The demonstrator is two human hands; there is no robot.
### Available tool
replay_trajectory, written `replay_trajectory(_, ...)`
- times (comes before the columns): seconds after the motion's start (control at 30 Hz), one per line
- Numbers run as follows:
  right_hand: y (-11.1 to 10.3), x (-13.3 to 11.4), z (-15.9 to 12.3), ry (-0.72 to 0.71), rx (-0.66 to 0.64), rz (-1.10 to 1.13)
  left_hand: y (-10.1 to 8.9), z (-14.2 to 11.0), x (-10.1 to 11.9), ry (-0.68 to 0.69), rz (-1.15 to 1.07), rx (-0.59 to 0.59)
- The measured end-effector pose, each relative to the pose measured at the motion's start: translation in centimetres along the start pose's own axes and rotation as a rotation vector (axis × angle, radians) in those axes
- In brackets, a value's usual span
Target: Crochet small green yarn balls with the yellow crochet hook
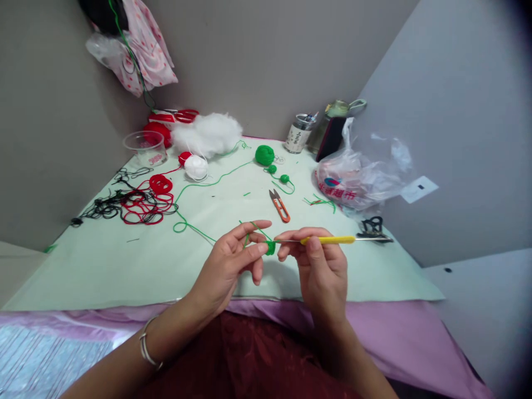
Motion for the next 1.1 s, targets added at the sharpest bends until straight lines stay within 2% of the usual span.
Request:
replay_trajectory(0.17,0.1,0.0,-0.4,-0.010,-0.011,-0.020,0.0,0.0,0.0,0.000,-0.021,0.010)
replay_trajectory(0.3,0.1,-0.7,-0.7,-0.114,0.014,-0.119,0.1,0.0,-0.1,0.000,-0.022,-0.017)
replay_trajectory(0.47,0.0,-0.7,-0.7,-0.145,-0.044,-0.124,0.2,0.0,-0.1,0.004,-0.025,-0.027)
replay_trajectory(0.6,-0.1,-1.2,-0.7,-0.205,-0.073,-0.243,0.0,-0.1,-0.1,0.026,0.013,-0.027)
replay_trajectory(0.7,0.2,-2.0,-0.8,-0.317,-0.118,-0.423,-0.4,0.0,-0.2,0.096,0.089,-0.010)
replay_trajectory(0.83,1.0,-2.6,-1.5,-0.543,-0.192,-0.707,-0.8,-0.1,-0.3,0.164,0.164,0.024)
replay_trajectory(0.9,1.3,-2.4,-2.0,-0.686,-0.164,-0.859,-0.8,-0.1,-0.6,0.109,0.115,0.010)
replay_trajectory(0.97,1.4,-2.2,-2.4,-0.758,-0.116,-0.929,-0.6,0.0,-0.9,-0.020,0.014,-0.030)
replay_trajectory(1.03,1.0,-2.0,-2.1,-0.669,-0.082,-0.829,-0.4,0.0,-1.0,-0.136,-0.085,-0.057)
replay_trajectory(1.1,0.5,-1.7,-1.5,-0.482,-0.039,-0.588,-0.4,0.1,-0.6,-0.157,-0.139,-0.050)
Point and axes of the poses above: each hand's wrist, its own z-axis towards the middle knuckle, its own y-axis out of the palm, x = y × z, the point moved 5 cm from there along z, towards the middle knuckle, and after that the axes turned 7 degrees about -z, right-handed, at the moved point
